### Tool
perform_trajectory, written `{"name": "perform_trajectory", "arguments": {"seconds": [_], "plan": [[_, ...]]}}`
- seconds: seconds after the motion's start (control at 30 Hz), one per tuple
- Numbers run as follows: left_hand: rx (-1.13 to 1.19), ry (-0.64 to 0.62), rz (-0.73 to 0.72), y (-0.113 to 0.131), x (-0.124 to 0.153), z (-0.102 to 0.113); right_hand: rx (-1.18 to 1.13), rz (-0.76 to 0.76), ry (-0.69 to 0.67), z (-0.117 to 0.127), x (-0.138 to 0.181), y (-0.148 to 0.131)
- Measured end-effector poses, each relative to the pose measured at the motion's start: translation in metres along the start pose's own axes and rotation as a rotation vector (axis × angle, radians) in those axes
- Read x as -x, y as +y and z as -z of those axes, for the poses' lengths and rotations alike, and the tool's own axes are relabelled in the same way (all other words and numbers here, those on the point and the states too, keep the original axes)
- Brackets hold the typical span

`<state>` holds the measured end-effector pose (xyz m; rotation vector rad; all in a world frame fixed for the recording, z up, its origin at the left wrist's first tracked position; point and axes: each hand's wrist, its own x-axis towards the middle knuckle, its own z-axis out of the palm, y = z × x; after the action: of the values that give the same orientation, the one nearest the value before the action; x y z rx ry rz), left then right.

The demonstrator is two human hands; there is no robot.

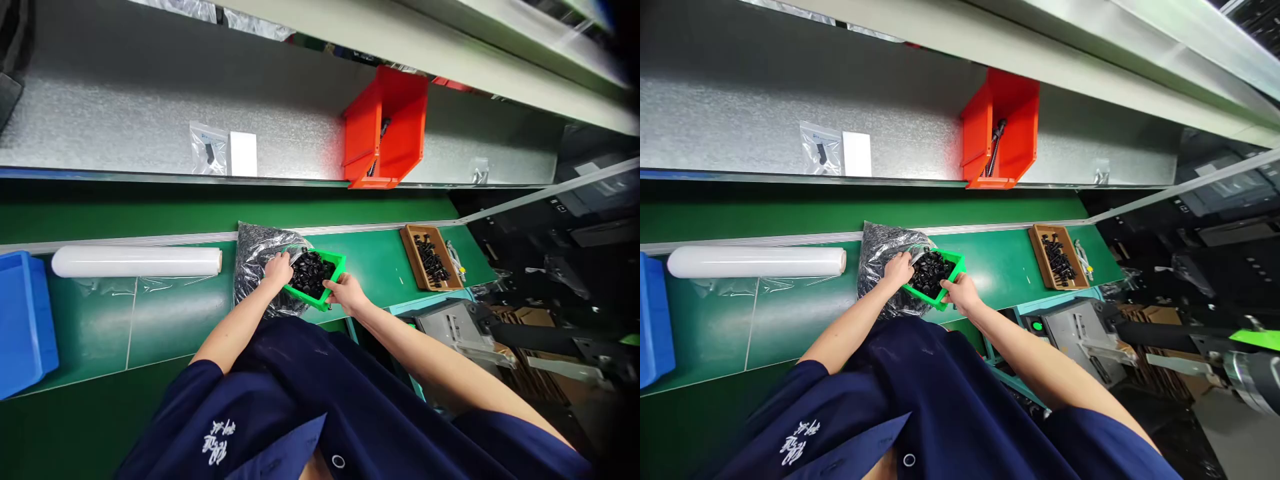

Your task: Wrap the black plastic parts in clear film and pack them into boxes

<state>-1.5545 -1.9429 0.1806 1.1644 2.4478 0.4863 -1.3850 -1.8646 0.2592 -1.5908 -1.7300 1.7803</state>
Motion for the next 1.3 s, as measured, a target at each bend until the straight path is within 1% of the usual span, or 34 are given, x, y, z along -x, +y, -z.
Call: {"name": "perform_trajectory", "arguments": {"seconds": [0.07, 0.1, 0.2, 0.3, 0.43, 0.53, 0.63, 0.8, 0.9, 1.17, 1.3], "plan": [[-0.041, -0.062, -0.035, 0.0, -0.009, 0.002, -0.019, -0.018, 0.005, 0.003, 0.0, 0.006], [-0.052, -0.07, -0.052, 0.0, -0.011, 0.003, -0.028, -0.024, 0.01, 0.005, -0.001, 0.008], [-0.054, -0.009, -0.107, 0.0, -0.014, 0.008, -0.052, -0.037, 0.041, 0.009, -0.002, 0.012], [-0.034, 0.069, -0.143, 0.0, -0.011, 0.013, -0.06, -0.03, 0.037, 0.01, 0.0, 0.016], [-0.001, 0.149, -0.109, 0.004, -0.007, 0.015, -0.014, 0.066, 0.084, 0.006, 0.005, 0.025], [0.007, 0.159, -0.102, 0.006, -0.006, 0.015, 0.033, 0.074, 0.109, 0.004, 0.007, 0.026], [-0.008, 0.171, -0.12, 0.007, -0.004, 0.018, 0.068, 0.103, 0.105, 0.004, 0.008, 0.017], [-0.045, 0.167, -0.149, 0.009, 0.003, 0.026, 0.13, 0.142, 0.134, 0.002, 0.013, -0.011], [-0.047, 0.155, -0.16, 0.01, 0.005, 0.03, 0.194, 0.162, 0.133, -0.001, 0.015, -0.023], [-0.028, 0.149, -0.185, 0.005, 0.006, 0.032, 0.278, 0.197, 0.143, -0.004, 0.014, -0.031], [-0.01, 0.143, -0.196, 0.003, 0.005, 0.031, 0.243, 0.194, 0.156, -0.006, 0.014, -0.034]]}}
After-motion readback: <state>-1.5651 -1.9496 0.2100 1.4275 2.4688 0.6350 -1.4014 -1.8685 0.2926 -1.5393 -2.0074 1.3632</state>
